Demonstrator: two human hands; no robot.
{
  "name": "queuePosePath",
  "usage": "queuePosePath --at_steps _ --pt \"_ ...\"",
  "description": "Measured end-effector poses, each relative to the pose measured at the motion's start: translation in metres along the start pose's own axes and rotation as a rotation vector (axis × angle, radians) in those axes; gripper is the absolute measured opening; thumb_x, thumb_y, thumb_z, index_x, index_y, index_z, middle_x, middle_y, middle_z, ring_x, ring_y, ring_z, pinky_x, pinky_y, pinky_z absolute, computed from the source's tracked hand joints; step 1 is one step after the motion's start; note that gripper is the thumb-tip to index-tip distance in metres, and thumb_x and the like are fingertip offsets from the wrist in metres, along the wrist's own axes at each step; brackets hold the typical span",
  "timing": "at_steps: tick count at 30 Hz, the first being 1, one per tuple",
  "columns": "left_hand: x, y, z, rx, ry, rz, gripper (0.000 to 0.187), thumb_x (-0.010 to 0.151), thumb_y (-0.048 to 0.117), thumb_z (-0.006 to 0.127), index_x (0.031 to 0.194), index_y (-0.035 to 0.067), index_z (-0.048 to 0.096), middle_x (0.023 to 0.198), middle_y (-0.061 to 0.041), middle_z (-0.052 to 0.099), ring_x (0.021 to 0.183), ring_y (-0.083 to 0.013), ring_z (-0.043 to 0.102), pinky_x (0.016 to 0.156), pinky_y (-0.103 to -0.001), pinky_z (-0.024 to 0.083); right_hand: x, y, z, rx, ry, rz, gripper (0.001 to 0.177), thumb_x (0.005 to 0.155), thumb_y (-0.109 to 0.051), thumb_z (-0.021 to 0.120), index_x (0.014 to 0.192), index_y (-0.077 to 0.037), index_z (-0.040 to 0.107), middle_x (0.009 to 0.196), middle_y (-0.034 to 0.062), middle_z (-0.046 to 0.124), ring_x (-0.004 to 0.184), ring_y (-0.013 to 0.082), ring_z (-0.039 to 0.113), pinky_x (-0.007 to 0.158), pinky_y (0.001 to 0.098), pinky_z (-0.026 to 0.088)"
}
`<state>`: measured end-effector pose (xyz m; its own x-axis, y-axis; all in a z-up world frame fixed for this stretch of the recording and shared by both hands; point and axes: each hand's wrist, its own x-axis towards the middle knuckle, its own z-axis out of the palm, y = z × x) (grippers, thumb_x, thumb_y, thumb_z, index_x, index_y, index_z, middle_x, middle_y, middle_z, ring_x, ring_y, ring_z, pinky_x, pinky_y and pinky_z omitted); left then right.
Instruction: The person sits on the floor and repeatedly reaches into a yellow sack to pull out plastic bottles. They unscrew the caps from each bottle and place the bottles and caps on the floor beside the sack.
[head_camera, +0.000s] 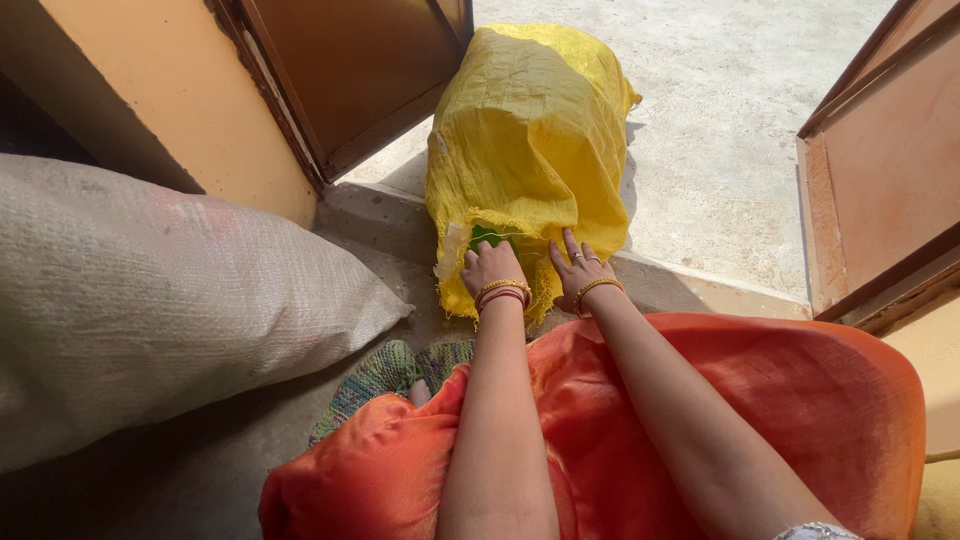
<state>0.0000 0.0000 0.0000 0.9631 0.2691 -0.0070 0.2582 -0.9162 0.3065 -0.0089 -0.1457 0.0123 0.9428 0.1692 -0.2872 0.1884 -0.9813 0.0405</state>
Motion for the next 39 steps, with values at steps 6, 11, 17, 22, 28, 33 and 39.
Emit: queuePosePath --at_steps 6,11,17,22,28,33,39 --pt "0.007 -0.054 0.019 0.138 -0.096 0.382 0.043 0.091 0.009 0.066 0.132 0.021 0.061 0.140 -0.010 0.055 0.131 -0.0318 0.053 0.102 -0.048 0.050 -0.002 0.009 0.069 -0.025 -0.031 0.069 0.060 0.088 -0.038 0.073 0.142 -0.018 0.054 0.176 0.0072 -0.009 0.161 0.0302 0.014 0.122 0.0509 0.030" --pt "0.051 -0.067 0.072 0.287 0.260 0.658 0.068 0.075 0.008 0.067 0.141 0.025 0.057 0.145 -0.014 0.051 0.126 -0.0405 0.053 0.093 -0.053 0.050 0.000 -0.002 0.096 0.136 0.353 -0.088 0.068 0.080 -0.030 0.076 0.139 -0.009 0.050 0.163 0.0173 0.016 0.148 0.0373 0.027 0.117 0.0505 0.031" --pt "0.106 -0.062 0.090 0.450 0.405 0.829 0.046 0.089 0.023 0.070 0.132 0.020 0.055 0.139 -0.009 0.054 0.132 -0.0370 0.052 0.108 -0.053 0.045 0.012 -0.024 0.091 0.489 0.720 -0.258 0.047 0.086 -0.020 0.070 0.130 -0.006 0.056 0.142 0.0198 0.052 0.126 0.0400 0.054 0.104 0.0462 0.046" --pt "0.049 -0.054 0.034 0.395 0.063 0.805 0.091 0.071 0.039 0.087 0.145 0.013 0.041 0.147 -0.009 0.048 0.135 -0.0342 0.049 0.104 -0.050 0.045 0.016 -0.025 0.099 0.880 0.713 -0.203 0.046 0.089 -0.028 0.073 0.127 -0.006 0.059 0.131 0.0168 0.061 0.115 0.0374 0.063 0.096 0.0433 0.054" --pt "-0.025 -0.039 -0.020 0.017 0.116 0.975 0.110 0.058 0.039 0.093 0.146 0.007 0.034 0.152 -0.014 0.042 0.143 -0.0372 0.040 0.110 -0.041 0.044 0.020 0.009 0.079 2.288 -0.158 0.080 0.052 0.090 -0.053 0.051 0.125 -0.018 0.063 0.121 0.0082 0.068 0.099 0.0232 0.071 0.078 0.0432 0.061" --pt "-0.071 -0.044 -0.041 0.093 0.322 1.301 0.102 0.063 0.037 0.090 0.147 0.009 0.038 0.151 -0.013 0.046 0.141 -0.0347 0.048 0.116 -0.043 0.041 0.008 0.030 0.089 2.311 -0.472 -0.209 0.048 0.096 -0.049 0.062 0.126 -0.012 0.063 0.108 0.0064 0.071 0.095 0.0202 0.070 0.082 0.0385 0.059" --pt "-0.076 -0.067 -0.050 -0.373 0.260 1.098 0.077 0.087 0.045 0.075 0.143 0.002 0.044 0.138 -0.018 0.052 0.130 -0.0355 0.052 0.111 -0.046 0.044 0.006 0.045 0.093 1.624 -0.160 -0.199 0.067 0.079 -0.038 0.082 0.132 -0.005 0.057 0.113 0.0081 0.072 0.101 0.0184 0.069 0.088 0.0366 0.058"
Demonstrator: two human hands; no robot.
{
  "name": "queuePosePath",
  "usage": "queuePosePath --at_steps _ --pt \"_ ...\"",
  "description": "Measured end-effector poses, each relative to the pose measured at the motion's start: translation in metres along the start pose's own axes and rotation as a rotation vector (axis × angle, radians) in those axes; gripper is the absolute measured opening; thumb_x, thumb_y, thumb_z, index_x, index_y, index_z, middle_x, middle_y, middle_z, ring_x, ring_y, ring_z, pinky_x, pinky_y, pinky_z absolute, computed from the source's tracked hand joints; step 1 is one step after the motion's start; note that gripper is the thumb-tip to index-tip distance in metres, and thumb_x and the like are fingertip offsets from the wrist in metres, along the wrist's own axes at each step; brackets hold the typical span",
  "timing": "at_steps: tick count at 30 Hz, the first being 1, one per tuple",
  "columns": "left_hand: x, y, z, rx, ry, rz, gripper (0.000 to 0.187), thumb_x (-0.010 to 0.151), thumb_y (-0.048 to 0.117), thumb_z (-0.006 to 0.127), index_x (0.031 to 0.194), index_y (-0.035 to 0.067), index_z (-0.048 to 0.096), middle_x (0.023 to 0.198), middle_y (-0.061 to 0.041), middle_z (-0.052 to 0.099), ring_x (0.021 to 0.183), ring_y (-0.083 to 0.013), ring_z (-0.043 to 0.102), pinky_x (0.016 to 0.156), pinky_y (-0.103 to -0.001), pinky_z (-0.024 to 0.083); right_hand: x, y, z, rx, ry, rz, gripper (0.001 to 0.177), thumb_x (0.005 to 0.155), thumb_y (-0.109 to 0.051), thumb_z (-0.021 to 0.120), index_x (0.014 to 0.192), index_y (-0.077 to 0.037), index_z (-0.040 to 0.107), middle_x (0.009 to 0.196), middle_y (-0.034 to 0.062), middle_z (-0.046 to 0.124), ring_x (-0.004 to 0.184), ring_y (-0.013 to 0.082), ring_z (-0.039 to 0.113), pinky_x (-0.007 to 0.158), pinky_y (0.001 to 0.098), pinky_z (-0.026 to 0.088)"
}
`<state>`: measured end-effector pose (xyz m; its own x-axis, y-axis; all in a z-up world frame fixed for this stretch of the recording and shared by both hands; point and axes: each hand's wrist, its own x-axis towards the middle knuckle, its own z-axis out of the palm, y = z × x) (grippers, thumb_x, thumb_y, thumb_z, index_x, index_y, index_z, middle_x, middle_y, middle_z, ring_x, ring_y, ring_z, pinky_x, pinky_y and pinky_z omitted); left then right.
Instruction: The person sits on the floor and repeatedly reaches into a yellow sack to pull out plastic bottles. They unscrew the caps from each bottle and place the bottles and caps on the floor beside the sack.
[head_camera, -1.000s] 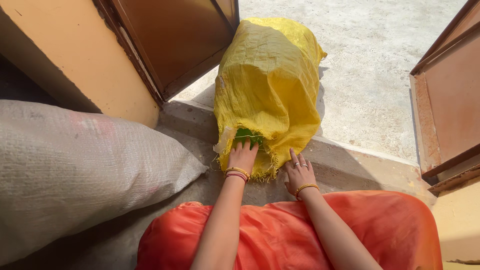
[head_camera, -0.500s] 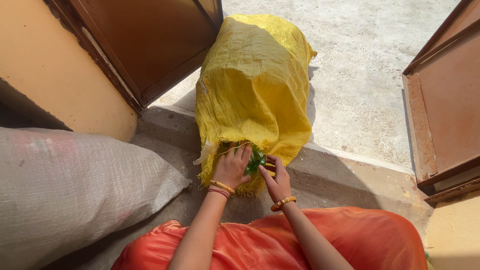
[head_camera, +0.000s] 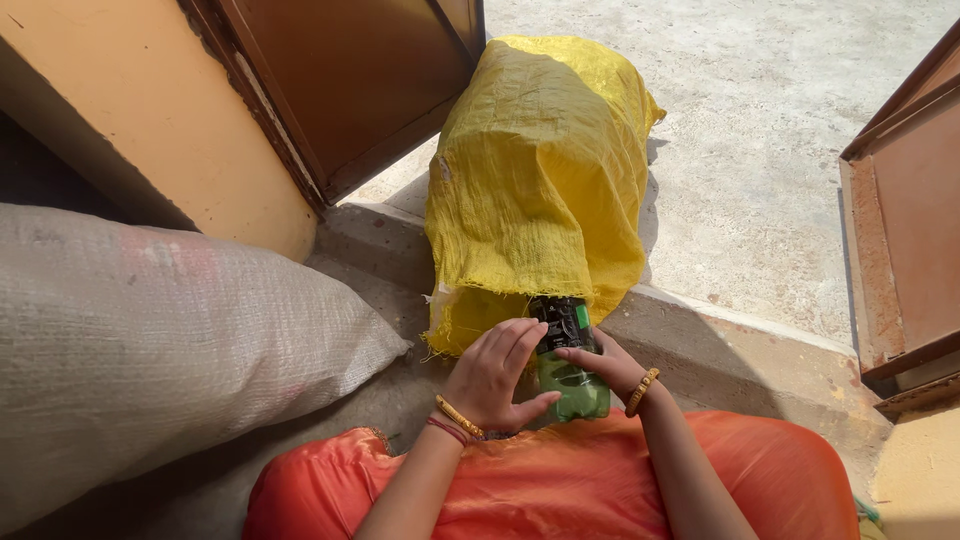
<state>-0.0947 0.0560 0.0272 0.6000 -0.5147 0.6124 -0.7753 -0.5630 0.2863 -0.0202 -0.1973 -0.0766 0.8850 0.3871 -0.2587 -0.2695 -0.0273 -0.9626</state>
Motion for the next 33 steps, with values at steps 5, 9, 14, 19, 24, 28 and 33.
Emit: queuePosePath --at_steps 5,9,14,19,24,28,33 --pt "-0.009 -0.037 0.021 -0.039 0.131 -0.456 0.053 0.103 0.026 0.056 0.150 0.006 0.042 0.144 -0.021 0.054 0.132 -0.0376 0.054 0.108 -0.045 0.047 -0.028 -0.036 -0.001 -0.789 0.045 -0.072 0.102 0.061 -0.036 0.093 0.148 -0.019 0.042 0.124 0.0088 0.071 0.116 0.0229 0.068 0.101 0.0377 0.053" --pt "-0.015 -0.068 0.033 -0.154 0.351 -0.404 0.054 0.107 0.017 0.046 0.158 0.005 0.035 0.152 -0.024 0.051 0.139 -0.0416 0.051 0.113 -0.046 0.043 -0.049 -0.050 0.005 -0.876 0.117 -0.196 0.101 0.056 -0.028 0.093 0.145 -0.022 0.045 0.125 0.0109 0.070 0.120 0.0284 0.065 0.103 0.0404 0.050" --pt "-0.020 -0.093 0.042 -0.557 0.443 -0.577 0.055 0.107 0.022 0.045 0.159 0.007 0.035 0.145 -0.021 0.057 0.133 -0.0324 0.057 0.111 -0.042 0.046 -0.044 -0.039 0.003 -1.019 0.216 -0.297 0.097 0.052 -0.025 0.088 0.139 -0.021 0.045 0.120 0.0089 0.072 0.115 0.0317 0.066 0.102 0.0433 0.048" --pt "-0.019 -0.095 0.042 -0.925 0.457 -0.733 0.048 0.109 0.034 0.039 0.146 0.008 0.053 0.133 -0.015 0.068 0.122 -0.0231 0.067 0.107 -0.039 0.051 -0.034 -0.021 0.006 -1.080 0.412 -0.568 0.089 0.056 -0.025 0.087 0.136 -0.019 0.049 0.116 0.0116 0.070 0.119 0.0353 0.063 0.107 0.0496 0.040" --pt "-0.013 -0.075 0.021 -1.068 0.380 -0.690 0.050 0.108 0.041 0.041 0.138 0.007 0.063 0.132 -0.010 0.070 0.120 -0.0167 0.064 0.101 -0.033 0.048 -0.036 -0.023 0.016 -1.073 0.514 -0.599 0.088 0.058 -0.025 0.088 0.138 -0.017 0.052 0.124 0.0126 0.066 0.121 0.0378 0.059 0.106 0.0513 0.041" --pt "-0.004 -0.054 0.012 -0.985 0.302 -0.447 0.039 0.105 0.031 0.062 0.135 0.006 0.066 0.131 -0.008 0.070 0.121 -0.0150 0.064 0.104 -0.031 0.049 -0.040 -0.023 0.023 -1.129 0.601 -0.690 0.089 0.059 -0.028 0.088 0.139 -0.015 0.051 0.128 0.0127 0.064 0.123 0.0365 0.058 0.106 0.0507 0.041" --pt "-0.001 -0.040 0.008 -0.782 0.270 -0.491 0.038 0.096 0.024 0.074 0.129 0.008 0.066 0.119 -0.001 0.071 0.107 -0.0087 0.064 0.094 -0.025 0.053 -0.037 -0.020 0.027 -1.161 0.641 -0.718 0.090 0.061 -0.029 0.089 0.141 -0.013 0.050 0.131 0.0116 0.062 0.125 0.0349 0.057 0.107 0.0493 0.042"
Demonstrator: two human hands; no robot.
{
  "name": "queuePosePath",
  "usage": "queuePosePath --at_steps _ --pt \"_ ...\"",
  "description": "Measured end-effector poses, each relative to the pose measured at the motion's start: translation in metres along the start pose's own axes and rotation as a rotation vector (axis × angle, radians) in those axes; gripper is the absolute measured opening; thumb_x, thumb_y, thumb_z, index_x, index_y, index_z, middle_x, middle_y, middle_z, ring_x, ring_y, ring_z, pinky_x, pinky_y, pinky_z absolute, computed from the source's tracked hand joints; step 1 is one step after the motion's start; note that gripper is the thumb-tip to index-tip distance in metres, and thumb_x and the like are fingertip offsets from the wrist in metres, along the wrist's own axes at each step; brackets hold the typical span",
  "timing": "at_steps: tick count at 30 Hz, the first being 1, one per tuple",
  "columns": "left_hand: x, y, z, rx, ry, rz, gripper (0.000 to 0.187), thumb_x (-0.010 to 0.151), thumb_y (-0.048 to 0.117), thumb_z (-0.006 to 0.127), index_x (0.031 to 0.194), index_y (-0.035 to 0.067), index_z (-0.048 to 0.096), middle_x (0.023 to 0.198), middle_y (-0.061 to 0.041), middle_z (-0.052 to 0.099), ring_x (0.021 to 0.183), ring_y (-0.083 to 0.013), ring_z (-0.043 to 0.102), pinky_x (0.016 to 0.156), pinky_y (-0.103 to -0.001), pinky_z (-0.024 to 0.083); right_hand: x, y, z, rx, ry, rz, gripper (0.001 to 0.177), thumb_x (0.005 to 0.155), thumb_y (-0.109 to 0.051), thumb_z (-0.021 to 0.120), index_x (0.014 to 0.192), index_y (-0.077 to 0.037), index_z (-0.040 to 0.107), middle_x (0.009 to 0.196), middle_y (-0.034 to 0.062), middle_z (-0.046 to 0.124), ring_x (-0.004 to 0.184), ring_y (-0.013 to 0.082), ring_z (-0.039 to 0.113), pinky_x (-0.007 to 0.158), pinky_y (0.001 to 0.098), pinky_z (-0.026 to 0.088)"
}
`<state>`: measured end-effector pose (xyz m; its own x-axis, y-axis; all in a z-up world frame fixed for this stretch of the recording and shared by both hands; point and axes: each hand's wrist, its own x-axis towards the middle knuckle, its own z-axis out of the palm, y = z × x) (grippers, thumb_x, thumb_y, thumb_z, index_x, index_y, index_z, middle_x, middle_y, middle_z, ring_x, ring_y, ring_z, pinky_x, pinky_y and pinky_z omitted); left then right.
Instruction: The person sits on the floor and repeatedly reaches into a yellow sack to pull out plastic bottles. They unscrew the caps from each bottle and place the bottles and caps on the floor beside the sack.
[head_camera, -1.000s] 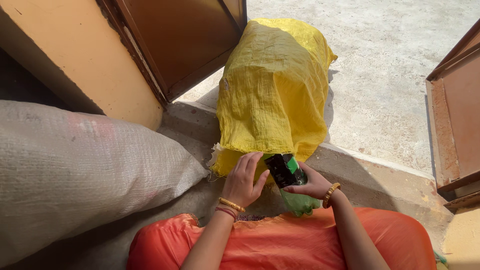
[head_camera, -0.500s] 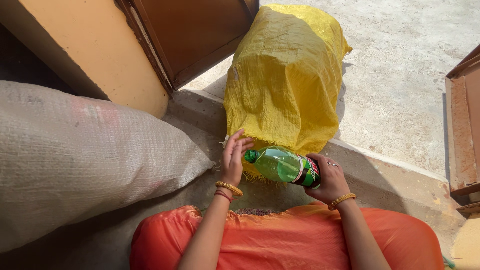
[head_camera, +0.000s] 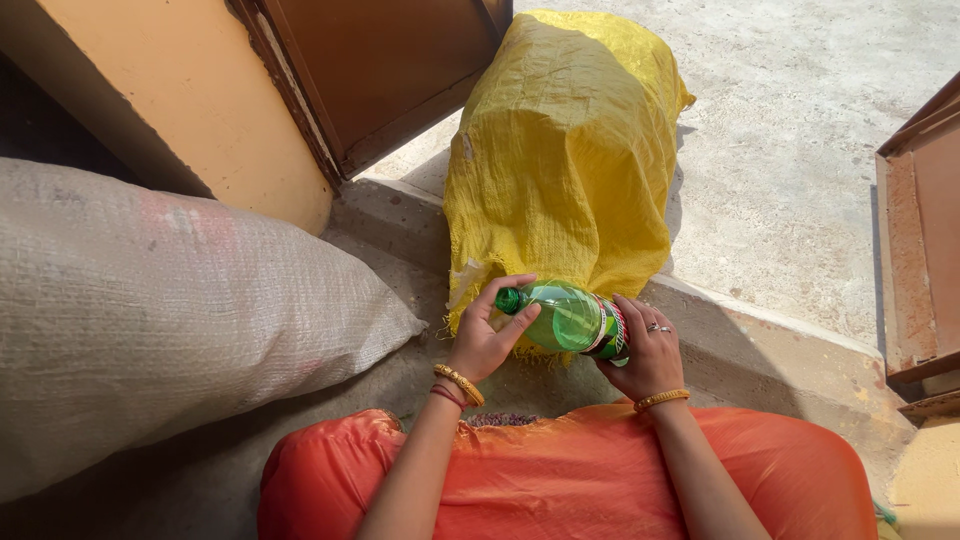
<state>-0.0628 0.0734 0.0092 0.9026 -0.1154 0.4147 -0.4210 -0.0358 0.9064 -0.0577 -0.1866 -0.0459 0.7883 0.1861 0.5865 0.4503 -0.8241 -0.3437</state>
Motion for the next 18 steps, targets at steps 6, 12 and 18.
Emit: queuePosePath --at_steps 6,12,18 --pt "0.003 -0.008 0.002 0.000 0.125 -0.058 0.038 0.095 0.029 0.075 0.125 0.007 0.070 0.109 0.001 0.073 0.099 -0.0072 0.065 0.090 -0.024 0.052 0.002 -0.002 -0.003 -0.202 0.225 0.053 0.089 0.064 -0.025 0.088 0.143 -0.013 0.049 0.140 0.0121 0.055 0.136 0.0350 0.049 0.122 0.0534 0.031" --pt "-0.001 -0.014 0.018 0.031 0.108 -0.152 0.037 0.094 0.032 0.076 0.122 0.007 0.073 0.101 -0.002 0.073 0.094 -0.0076 0.065 0.086 -0.023 0.053 0.005 -0.003 -0.009 -0.262 0.291 -0.113 0.084 0.071 -0.027 0.085 0.144 -0.010 0.048 0.144 0.0126 0.051 0.138 0.0347 0.045 0.124 0.0590 0.027" --pt "-0.009 -0.025 0.040 -0.007 0.162 -0.214 0.043 0.092 0.035 0.072 0.125 0.009 0.064 0.118 -0.004 0.073 0.111 -0.0119 0.069 0.087 -0.027 0.061 -0.001 0.001 0.000 -0.291 0.253 -0.160 0.075 0.083 -0.023 0.081 0.149 -0.011 0.048 0.145 0.0100 0.051 0.140 0.0304 0.046 0.126 0.0556 0.030"
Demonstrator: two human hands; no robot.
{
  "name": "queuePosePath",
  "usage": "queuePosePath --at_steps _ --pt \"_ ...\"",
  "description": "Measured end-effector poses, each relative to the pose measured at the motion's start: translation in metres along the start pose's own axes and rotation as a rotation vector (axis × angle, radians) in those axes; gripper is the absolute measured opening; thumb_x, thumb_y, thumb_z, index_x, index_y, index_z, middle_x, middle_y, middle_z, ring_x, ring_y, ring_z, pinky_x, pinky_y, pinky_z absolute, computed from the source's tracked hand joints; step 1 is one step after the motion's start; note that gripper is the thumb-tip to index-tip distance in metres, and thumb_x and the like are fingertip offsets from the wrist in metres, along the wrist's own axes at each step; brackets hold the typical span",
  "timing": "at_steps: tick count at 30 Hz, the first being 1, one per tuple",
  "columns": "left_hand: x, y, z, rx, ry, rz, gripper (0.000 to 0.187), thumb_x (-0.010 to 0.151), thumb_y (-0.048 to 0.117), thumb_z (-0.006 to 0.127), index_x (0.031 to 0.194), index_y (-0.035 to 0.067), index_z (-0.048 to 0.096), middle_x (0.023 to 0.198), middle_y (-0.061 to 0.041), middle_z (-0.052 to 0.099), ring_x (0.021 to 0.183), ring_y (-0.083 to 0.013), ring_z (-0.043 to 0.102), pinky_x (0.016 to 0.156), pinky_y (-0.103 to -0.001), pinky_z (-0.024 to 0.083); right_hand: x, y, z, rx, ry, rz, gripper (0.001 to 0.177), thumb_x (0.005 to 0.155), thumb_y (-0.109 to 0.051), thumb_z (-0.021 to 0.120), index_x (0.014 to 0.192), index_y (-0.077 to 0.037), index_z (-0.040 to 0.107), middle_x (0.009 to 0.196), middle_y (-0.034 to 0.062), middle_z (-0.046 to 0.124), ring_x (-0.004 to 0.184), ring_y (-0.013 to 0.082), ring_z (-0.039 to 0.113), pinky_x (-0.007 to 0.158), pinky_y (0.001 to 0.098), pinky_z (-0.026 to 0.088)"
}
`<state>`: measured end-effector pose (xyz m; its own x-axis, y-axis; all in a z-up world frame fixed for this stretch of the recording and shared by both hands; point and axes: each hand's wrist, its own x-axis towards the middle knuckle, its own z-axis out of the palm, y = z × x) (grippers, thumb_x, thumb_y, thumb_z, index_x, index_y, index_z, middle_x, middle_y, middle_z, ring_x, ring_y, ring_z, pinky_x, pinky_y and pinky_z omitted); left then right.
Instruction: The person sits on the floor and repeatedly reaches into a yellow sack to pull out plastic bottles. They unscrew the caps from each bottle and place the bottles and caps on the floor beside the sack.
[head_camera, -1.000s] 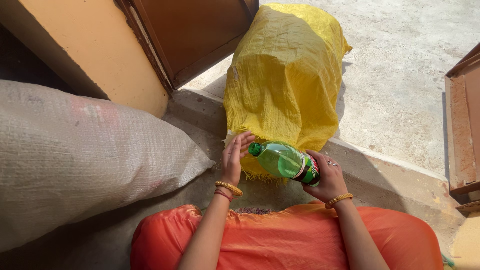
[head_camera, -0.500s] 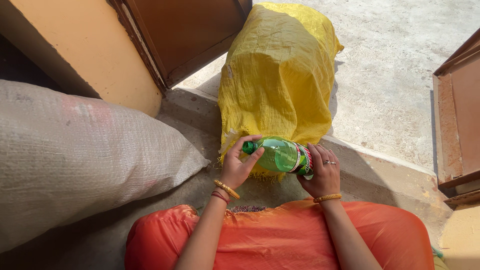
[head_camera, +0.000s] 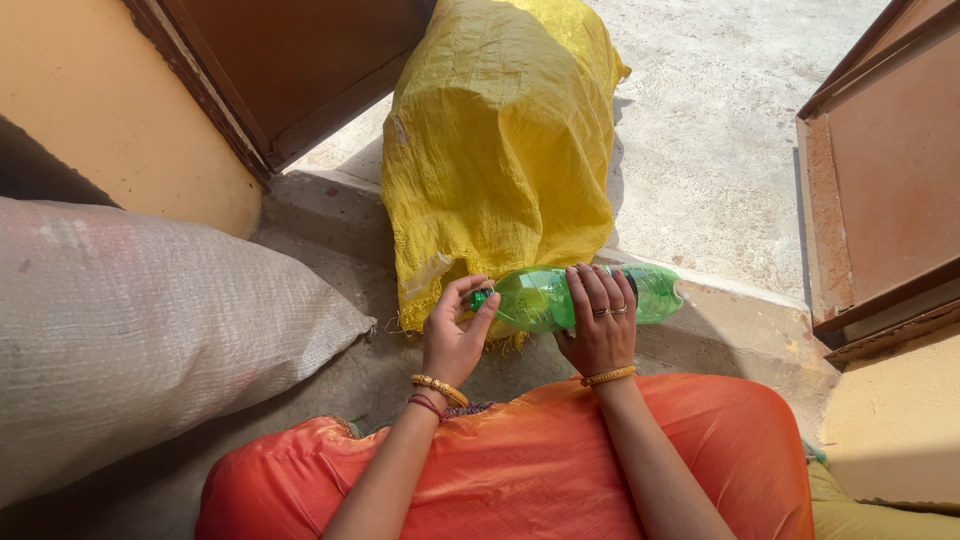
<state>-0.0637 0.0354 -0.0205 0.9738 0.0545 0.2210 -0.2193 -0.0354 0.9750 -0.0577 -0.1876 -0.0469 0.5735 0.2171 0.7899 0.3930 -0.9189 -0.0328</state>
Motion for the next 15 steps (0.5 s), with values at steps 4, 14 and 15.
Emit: queuePosePath --at_steps 4,14,15 --pt "0.005 -0.012 -0.004 0.378 0.019 0.073 0.042 0.090 0.034 0.076 0.121 0.009 0.065 0.121 -0.008 0.070 0.117 -0.0235 0.066 0.097 -0.037 0.055 -0.002 0.018 -0.004 -0.413 -0.056 0.209 0.077 0.074 -0.010 0.078 0.146 -0.021 0.052 0.142 0.0020 0.053 0.142 0.0234 0.046 0.130 0.0558 0.025" --pt "-0.005 -0.031 0.000 0.940 -0.065 -0.002 0.038 0.081 0.033 0.079 0.113 0.015 0.069 0.122 -0.006 0.063 0.122 -0.0288 0.054 0.103 -0.042 0.044 -0.014 0.065 -0.013 -0.329 -0.617 0.532 0.092 0.058 -0.010 0.085 0.141 -0.034 0.052 0.138 -0.0023 0.053 0.141 0.0257 0.041 0.126 0.0573 0.011" --pt "-0.004 -0.032 0.000 0.942 -0.067 -0.027 0.038 0.081 0.033 0.078 0.113 0.015 0.069 0.123 -0.006 0.063 0.123 -0.0285 0.053 0.103 -0.041 0.044 -0.015 0.070 -0.014 -0.344 -0.670 0.552 0.092 0.059 -0.011 0.086 0.141 -0.035 0.052 0.140 -0.0013 0.052 0.141 0.0266 0.040 0.125 0.0573 0.010"
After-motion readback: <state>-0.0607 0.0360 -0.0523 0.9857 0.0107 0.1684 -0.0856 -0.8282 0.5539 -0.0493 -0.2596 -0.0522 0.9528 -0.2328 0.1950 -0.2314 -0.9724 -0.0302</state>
